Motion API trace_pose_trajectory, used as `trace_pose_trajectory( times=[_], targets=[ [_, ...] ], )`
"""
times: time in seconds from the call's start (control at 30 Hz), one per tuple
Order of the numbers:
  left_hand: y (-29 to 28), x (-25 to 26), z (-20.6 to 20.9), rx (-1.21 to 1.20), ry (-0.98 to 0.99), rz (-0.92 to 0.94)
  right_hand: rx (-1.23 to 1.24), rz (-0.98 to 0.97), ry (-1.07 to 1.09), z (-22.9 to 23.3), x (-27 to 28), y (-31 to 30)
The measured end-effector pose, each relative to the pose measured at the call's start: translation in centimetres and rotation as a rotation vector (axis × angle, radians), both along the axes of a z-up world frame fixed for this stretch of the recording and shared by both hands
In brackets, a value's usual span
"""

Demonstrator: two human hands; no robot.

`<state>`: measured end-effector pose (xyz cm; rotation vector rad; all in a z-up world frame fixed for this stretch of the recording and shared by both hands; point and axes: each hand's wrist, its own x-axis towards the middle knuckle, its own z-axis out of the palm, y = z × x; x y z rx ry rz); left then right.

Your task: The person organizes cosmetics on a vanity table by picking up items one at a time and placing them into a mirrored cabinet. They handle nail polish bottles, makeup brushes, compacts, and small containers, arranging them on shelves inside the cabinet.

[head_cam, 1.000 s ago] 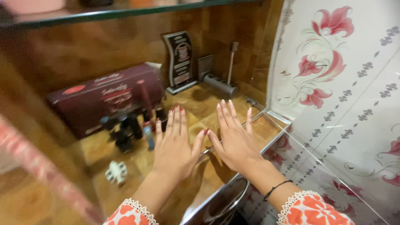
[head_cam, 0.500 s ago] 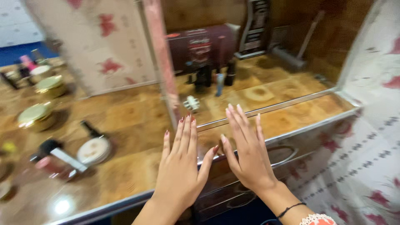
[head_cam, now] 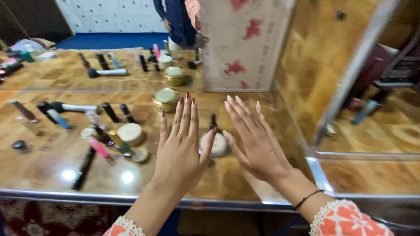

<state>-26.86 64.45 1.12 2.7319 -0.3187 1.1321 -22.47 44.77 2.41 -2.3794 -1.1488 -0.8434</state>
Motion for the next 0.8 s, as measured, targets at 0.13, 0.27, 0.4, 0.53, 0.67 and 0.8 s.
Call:
trace_pose_trajectory(
  times=[0.13,0.27,0.4,0.53,0.67,0.8],
  targets=[
    [7.1,3.7,0.4,-0.009,0.029,0.036,-0.050,-0.015,-0.027,0.8,4.4,6.1],
    [12.1,7.7,0.6,0.010,0.077,0.081,-0.137,-0.051,0.050,1.2,7.9,9.7],
    [14.5,10.8,-0.2,0.029,0.123,0.082,-0.255,-0.088,0.139,0.6,10.6,11.9],
    [15.3,13.4,-1.4,-0.017,0.242,0.048,-0.320,-0.120,0.323,-0.8,12.8,12.9],
    [16.0,15.7,-3.1,0.091,0.499,-0.029,-0.345,-0.079,0.499,-2.5,14.3,12.9],
    [16.3,17.8,-4.3,0.223,0.831,-0.144,-0.371,-0.010,0.606,-2.8,15.4,13.5]
  ],
)
